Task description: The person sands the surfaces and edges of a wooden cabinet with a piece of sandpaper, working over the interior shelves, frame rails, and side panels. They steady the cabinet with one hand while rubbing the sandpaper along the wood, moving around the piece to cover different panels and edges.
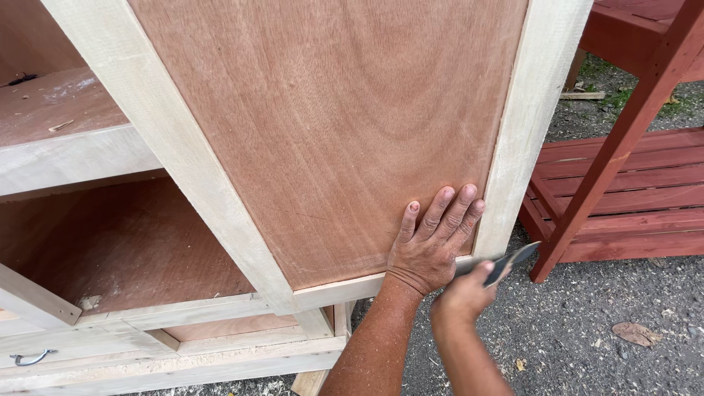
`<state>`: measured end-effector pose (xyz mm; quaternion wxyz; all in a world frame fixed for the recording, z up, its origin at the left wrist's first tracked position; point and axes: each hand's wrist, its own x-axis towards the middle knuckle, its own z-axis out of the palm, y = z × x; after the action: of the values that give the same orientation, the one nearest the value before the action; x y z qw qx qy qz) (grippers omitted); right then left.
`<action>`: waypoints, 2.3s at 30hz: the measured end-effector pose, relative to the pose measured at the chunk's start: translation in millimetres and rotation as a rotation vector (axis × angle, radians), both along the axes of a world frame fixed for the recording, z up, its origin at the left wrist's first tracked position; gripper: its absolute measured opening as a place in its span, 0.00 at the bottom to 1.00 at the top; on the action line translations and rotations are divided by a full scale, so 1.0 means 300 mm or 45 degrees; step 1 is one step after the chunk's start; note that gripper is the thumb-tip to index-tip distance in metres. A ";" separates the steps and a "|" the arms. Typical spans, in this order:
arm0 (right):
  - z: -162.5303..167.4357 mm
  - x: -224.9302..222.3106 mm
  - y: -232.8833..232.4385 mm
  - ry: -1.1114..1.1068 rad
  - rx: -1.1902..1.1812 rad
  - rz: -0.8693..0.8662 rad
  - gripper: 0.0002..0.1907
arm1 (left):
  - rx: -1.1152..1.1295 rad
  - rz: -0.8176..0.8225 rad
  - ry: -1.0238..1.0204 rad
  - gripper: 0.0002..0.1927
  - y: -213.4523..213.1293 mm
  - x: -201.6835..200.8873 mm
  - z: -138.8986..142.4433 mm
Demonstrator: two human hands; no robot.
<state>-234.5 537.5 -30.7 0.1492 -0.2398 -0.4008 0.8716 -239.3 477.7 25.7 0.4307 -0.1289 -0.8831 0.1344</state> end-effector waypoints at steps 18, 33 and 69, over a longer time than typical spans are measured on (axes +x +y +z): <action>-0.151 0.043 -0.090 0.158 0.016 0.079 0.26 | -0.155 0.020 -0.121 0.42 -0.060 0.034 -0.018; 0.001 -0.005 0.004 0.350 -0.031 -0.078 0.27 | -0.302 0.202 0.015 0.37 -0.072 0.049 -0.012; -0.024 -0.031 0.016 0.219 -0.088 -0.101 0.26 | -0.273 0.141 0.006 0.36 -0.074 0.049 -0.012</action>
<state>-244.0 542.3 -38.0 0.2092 -0.1850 -0.3462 0.8956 -224.7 455.4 22.0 0.4086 -0.1250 -0.8683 0.2519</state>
